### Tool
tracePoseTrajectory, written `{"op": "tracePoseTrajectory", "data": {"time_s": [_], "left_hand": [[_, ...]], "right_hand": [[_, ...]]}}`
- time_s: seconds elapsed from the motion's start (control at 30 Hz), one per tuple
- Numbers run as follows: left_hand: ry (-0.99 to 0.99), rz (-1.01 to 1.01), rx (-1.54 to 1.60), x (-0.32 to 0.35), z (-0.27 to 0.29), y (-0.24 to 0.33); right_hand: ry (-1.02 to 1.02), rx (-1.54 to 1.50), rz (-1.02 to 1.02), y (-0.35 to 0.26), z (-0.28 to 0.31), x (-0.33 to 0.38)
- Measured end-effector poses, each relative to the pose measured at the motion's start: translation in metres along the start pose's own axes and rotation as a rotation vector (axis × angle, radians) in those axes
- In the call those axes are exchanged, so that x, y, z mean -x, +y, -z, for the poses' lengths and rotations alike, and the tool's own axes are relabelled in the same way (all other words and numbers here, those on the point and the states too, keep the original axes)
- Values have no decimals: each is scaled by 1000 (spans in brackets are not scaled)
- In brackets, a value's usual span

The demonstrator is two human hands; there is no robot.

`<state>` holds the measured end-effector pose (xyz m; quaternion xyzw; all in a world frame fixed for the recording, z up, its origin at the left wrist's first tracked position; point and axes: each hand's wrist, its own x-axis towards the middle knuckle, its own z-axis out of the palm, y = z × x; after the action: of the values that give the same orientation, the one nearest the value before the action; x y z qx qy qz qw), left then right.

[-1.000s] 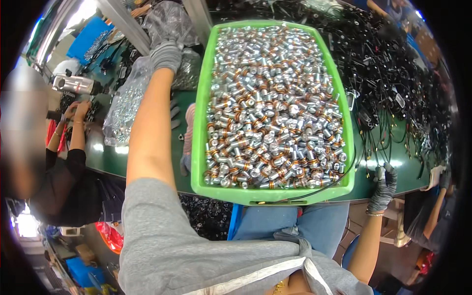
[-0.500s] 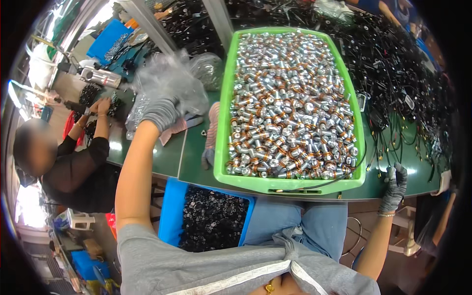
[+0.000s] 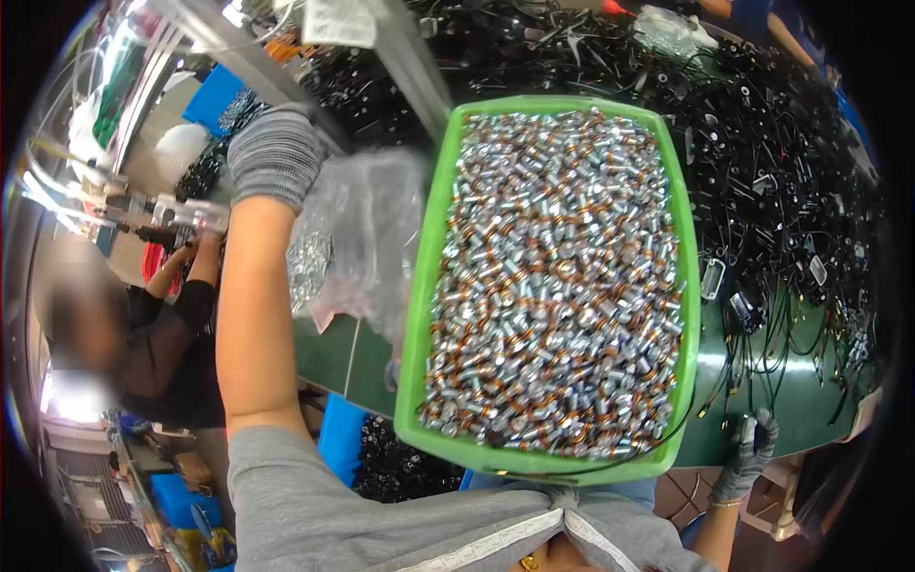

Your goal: The worker is assembling small wire connectors and harnesses using a crimping tool at a manual workstation.

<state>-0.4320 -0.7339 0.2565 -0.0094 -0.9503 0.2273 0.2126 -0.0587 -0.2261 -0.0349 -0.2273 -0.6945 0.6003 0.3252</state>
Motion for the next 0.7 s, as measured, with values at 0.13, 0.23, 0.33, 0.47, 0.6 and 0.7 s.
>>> {"op": "tracePoseTrajectory", "data": {"time_s": [0.13, 0.23, 0.33, 0.47, 0.6, 0.7], "left_hand": [[28, -116, 165, -63, -49, 45], [-396, -246, 220, -91, -164, 42], [-65, -97, 423, -71, -203, 62], [-175, -105, 185, -55, -160, 72], [-37, -72, 30, -39, -103, 49], [-354, -31, -61, -20, -64, 7]], "right_hand": [[58, 9, -95, -20, -3, 8], [125, 52, -18, -20, -18, 2], [118, 7, 15, -20, -14, 2], [8, 8, 70, -10, -14, -2], [-22, -131, 47, -15, -4, 3], [-82, -137, 80, -12, -2, 4]]}}
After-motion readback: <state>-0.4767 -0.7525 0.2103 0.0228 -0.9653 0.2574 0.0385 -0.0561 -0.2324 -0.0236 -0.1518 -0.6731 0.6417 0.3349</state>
